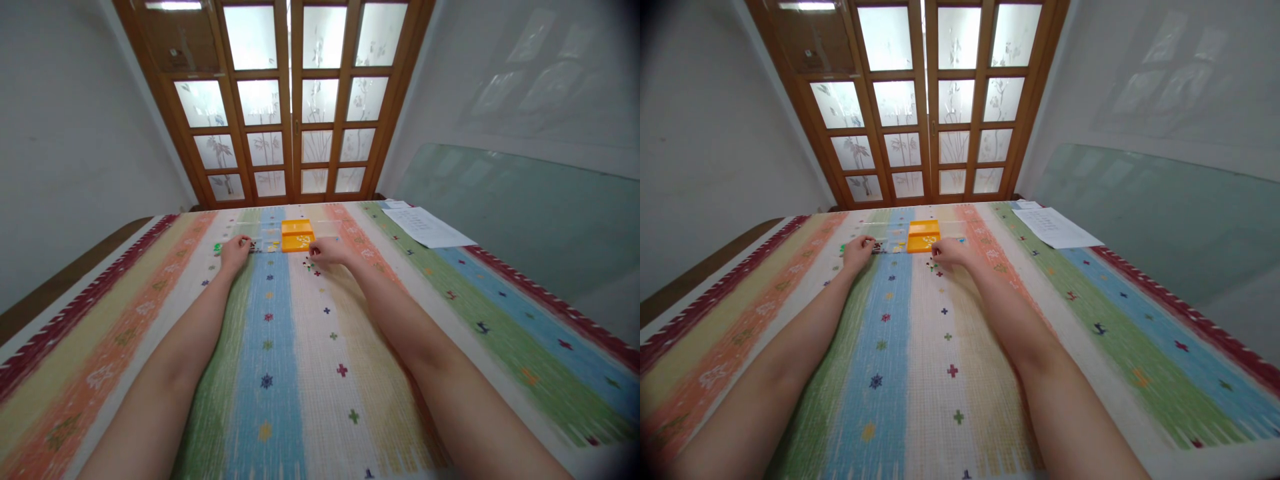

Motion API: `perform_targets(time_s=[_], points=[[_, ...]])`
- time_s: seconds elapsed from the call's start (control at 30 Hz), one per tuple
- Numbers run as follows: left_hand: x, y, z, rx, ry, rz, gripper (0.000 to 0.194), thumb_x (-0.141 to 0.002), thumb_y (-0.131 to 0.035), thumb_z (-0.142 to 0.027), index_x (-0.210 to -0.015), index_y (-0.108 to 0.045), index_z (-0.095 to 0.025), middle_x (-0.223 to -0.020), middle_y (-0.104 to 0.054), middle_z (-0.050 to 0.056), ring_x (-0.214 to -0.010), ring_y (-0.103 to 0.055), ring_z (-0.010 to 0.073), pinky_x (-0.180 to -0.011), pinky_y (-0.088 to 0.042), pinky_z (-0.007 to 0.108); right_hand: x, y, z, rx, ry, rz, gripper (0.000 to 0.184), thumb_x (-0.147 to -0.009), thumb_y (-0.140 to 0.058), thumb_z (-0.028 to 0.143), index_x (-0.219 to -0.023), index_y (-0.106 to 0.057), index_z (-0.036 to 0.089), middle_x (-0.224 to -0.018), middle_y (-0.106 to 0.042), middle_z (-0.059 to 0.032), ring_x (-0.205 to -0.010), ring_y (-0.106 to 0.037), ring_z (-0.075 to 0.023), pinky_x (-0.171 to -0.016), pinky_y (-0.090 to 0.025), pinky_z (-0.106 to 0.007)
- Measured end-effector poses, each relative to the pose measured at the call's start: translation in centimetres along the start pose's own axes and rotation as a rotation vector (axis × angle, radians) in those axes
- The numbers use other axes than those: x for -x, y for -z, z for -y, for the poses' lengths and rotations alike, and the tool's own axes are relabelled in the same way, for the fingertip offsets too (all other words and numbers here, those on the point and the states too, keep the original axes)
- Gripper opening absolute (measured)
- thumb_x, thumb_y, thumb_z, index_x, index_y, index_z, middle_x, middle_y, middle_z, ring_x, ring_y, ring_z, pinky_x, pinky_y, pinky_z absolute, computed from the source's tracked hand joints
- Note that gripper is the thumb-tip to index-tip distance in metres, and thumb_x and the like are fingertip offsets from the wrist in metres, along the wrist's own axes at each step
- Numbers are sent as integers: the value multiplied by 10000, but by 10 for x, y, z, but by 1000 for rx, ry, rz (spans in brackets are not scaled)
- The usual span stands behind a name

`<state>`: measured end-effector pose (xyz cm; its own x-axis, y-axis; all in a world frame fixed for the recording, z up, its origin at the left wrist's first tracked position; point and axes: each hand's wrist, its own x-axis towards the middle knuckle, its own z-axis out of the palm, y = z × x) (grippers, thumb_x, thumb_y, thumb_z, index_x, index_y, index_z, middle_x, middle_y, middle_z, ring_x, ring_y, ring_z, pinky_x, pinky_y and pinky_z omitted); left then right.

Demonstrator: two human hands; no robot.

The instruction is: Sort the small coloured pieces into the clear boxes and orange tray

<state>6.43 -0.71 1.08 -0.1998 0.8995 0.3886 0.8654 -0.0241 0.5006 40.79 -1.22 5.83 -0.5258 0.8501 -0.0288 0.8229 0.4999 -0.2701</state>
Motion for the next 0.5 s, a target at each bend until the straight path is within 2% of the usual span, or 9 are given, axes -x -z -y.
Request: perform_targets(time_s=[0.1, 0.17, 0.23, 0.37, 0.5], points=[[6, -2, -14, -11, -70, 66, 327, -960, -533, -369, -1111, -778, -215, -834, -733, 45, -780, -646, 212, -694, -412, 277, 1, -1, -15, -71, -88, -385, 218, -960, -566, 284, -1077, -728, 198, -968, -748, -63, -835, -612, -186, -708, -368, -265], [13, -5, -27, -30, -116, 127, 325, -969, -536, -356, -1139, -775, -216, -863, -742, 51, -813, -656, 218, -725, -430, 281, 2, -7, -28, -98, -166, -506, 237, -981, -540, 306, -1089, -720, 196, -953, -738, -71, -826, -606, -194, -706, -368, -274], [21, -8, -42, -41, -201, 206, 319, -978, -547, -355, -1150, -780, -220, -882, -749, 59, -828, -664, 220, -761, -448, 292, 4, -15, -41, -119, -235, -563, 259, -991, -529, 330, -1112, -718, 202, -950, -730, -73, -825, -604, -203, -701, -369, -282], [43, -19, -74, -36, -428, 366, 341, -996, -550, -364, -1227, -767, -238, -934, -768, 74, -855, -687, 230, -804, -476, 319, 5, -28, -59, -161, -356, -575, 290, -988, -545, 363, -1173, -710, 213, -937, -731, -65, -820, -609, -211, -709, -377, -286], [67, -27, -101, -59, -553, 457, 408, -1022, -520, -402, -1358, -711, -269, -1072, -789, 90, -957, -714, 245, -866, -498, 332, -1, -34, -61, -170, -352, -587, 297, -1015, -503, 368, -1137, -725, 214, -958, -740, -65, -845, -619, -206, -726, -385, -281]])
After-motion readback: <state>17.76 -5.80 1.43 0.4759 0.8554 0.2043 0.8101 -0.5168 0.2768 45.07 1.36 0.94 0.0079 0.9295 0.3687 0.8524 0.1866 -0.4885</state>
